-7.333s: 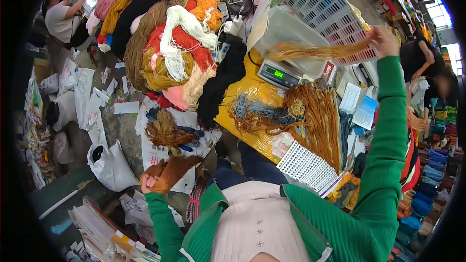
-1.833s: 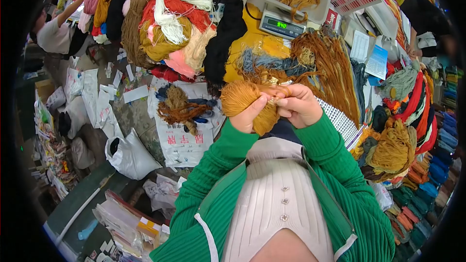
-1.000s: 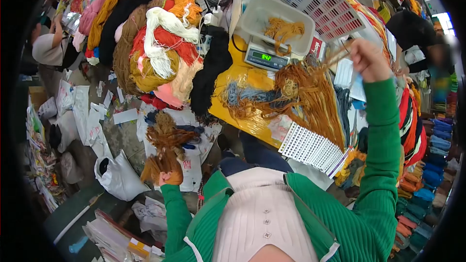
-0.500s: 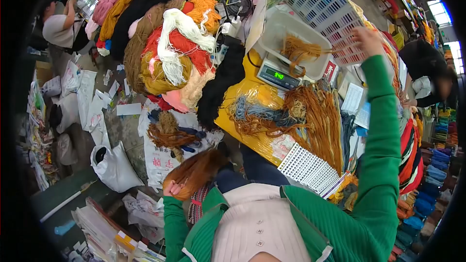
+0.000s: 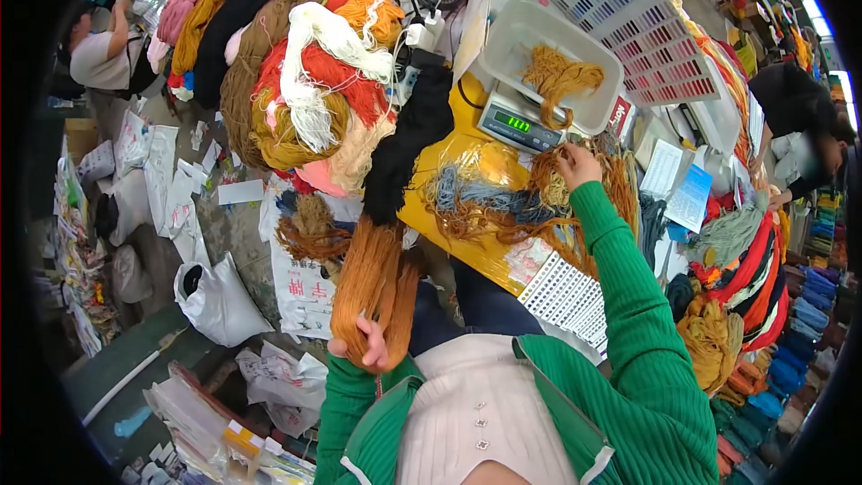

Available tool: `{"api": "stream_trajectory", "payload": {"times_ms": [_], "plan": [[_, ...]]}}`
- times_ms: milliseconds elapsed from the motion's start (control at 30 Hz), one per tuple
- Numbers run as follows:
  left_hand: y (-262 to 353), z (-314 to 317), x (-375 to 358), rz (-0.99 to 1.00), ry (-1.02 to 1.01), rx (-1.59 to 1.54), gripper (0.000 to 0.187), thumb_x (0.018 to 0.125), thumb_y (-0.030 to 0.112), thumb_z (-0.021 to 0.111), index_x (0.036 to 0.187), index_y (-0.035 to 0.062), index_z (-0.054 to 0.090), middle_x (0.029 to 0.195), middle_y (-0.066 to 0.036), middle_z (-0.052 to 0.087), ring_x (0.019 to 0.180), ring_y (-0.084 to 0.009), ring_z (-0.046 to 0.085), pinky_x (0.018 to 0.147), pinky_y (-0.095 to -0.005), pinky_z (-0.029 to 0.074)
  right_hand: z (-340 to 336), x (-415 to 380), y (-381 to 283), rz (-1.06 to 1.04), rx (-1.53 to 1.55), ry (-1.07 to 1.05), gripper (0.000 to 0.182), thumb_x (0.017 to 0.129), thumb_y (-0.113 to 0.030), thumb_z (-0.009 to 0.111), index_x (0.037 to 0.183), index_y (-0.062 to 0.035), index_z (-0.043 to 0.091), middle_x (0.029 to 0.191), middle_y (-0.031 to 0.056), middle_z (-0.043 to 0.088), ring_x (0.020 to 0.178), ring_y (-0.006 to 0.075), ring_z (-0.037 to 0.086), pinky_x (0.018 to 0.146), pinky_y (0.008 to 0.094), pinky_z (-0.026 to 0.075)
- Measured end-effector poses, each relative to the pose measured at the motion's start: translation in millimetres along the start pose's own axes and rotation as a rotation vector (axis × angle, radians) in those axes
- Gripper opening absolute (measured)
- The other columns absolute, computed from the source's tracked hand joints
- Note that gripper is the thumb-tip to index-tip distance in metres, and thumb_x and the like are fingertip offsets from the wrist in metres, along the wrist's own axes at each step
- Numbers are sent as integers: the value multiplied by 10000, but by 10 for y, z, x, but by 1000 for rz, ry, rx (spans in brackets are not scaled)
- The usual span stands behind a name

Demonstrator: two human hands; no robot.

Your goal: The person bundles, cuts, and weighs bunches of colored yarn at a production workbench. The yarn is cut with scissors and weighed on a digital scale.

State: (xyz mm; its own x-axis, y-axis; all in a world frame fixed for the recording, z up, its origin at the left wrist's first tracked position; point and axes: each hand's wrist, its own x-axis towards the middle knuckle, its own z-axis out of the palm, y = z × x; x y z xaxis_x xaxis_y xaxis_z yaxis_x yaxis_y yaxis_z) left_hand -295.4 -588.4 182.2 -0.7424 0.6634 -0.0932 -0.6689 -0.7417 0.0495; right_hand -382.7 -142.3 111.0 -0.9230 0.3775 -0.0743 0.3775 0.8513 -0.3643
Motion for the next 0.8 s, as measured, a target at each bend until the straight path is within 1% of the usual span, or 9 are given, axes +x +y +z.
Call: {"api": "stream_trajectory", "payload": {"times_ms": [33, 100, 200, 267, 300, 433, 567, 667, 800], "plan": [[-46, 53, 143, -11, -185, -49, 481, 720, 249, 513, 1123, 31, 363, 798, -178, 469, 554, -214, 503, 483, -326, 438, 17, -19, 10, -2, 30, 14, 316, 689, -219, 556, 972, -87, 509, 680, 84, 532, 645, 256, 527, 588, 358, 422], [-28, 96, 319, -92, -378, -76, 499, 716, 217, 516, 1148, 45, 334, 825, -188, 475, 553, -214, 512, 471, -314, 431, 31, -21, 3, 25, 5, -3, 344, 699, -231, 544, 1010, -96, 484, 701, 91, 547, 648, 262, 533, 583, 365, 425], [-59, 207, 438, -141, -512, -168, 521, 720, 150, 514, 1178, 52, 287, 767, -166, 515, 480, -148, 502, 428, -246, 408, 13, 18, -67, 67, -41, -33, 381, 714, -238, 525, 1064, -111, 443, 719, 100, 563, 652, 272, 540, 571, 378, 426], [-70, 284, 452, -130, -504, -244, 507, 731, 130, 505, 1178, 47, 280, 712, -137, 527, 433, -103, 480, 416, -217, 398, -10, 63, -103, 90, -62, -53, 400, 721, -240, 515, 1090, -119, 419, 721, 106, 567, 651, 278, 542, 563, 386, 426], [-50, 353, 429, -125, -385, -226, 328, 746, 112, 485, 1054, 36, 398, 648, -65, 525, 402, -56, 450, 428, -193, 395, -15, 84, -117, 98, -66, -62, 407, 723, -241, 512, 1099, -121, 410, 718, 108, 568, 648, 281, 541, 561, 390, 426], [-8, 272, 318, -18, -293, -196, 45, 763, 106, 457, 731, 78, 471, 516, 50, 467, 382, -24, 415, 455, -174, 388, 13, 135, -160, 73, -121, -47, 438, 717, -231, 524, 1116, -98, 405, 660, 94, 560, 605, 269, 536, 538, 378, 423], [2, 238, 187, 6, -264, -155, 51, 769, 121, 447, 743, 84, 471, 492, 63, 445, 376, -16, 407, 502, -184, 379, 86, 214, -153, 43, -196, -32, 417, 718, -225, 512, 1098, -85, 414, 664, 92, 565, 618, 277, 539, 535, 382, 424], [-25, 210, 70, 44, -243, -125, 62, 771, 124, 435, 734, 87, 467, 491, 62, 438, 380, -18, 409, 533, -203, 369, 112, 294, -192, 46, -223, -66, 401, 704, -231, 502, 1071, -119, 386, 699, 140, 565, 632, 310, 543, 547, 423, 424], [-101, 316, 49, 83, -216, -143, 71, 763, 121, 426, 702, 91, 446, 563, 33, 440, 439, -56, 414, 569, -255, 365, 220, 464, -274, 176, -385, -235, 464, 706, -226, 503, 1122, -111, 333, 704, 141, 573, 651, 307, 556, 549, 413, 437]]}}
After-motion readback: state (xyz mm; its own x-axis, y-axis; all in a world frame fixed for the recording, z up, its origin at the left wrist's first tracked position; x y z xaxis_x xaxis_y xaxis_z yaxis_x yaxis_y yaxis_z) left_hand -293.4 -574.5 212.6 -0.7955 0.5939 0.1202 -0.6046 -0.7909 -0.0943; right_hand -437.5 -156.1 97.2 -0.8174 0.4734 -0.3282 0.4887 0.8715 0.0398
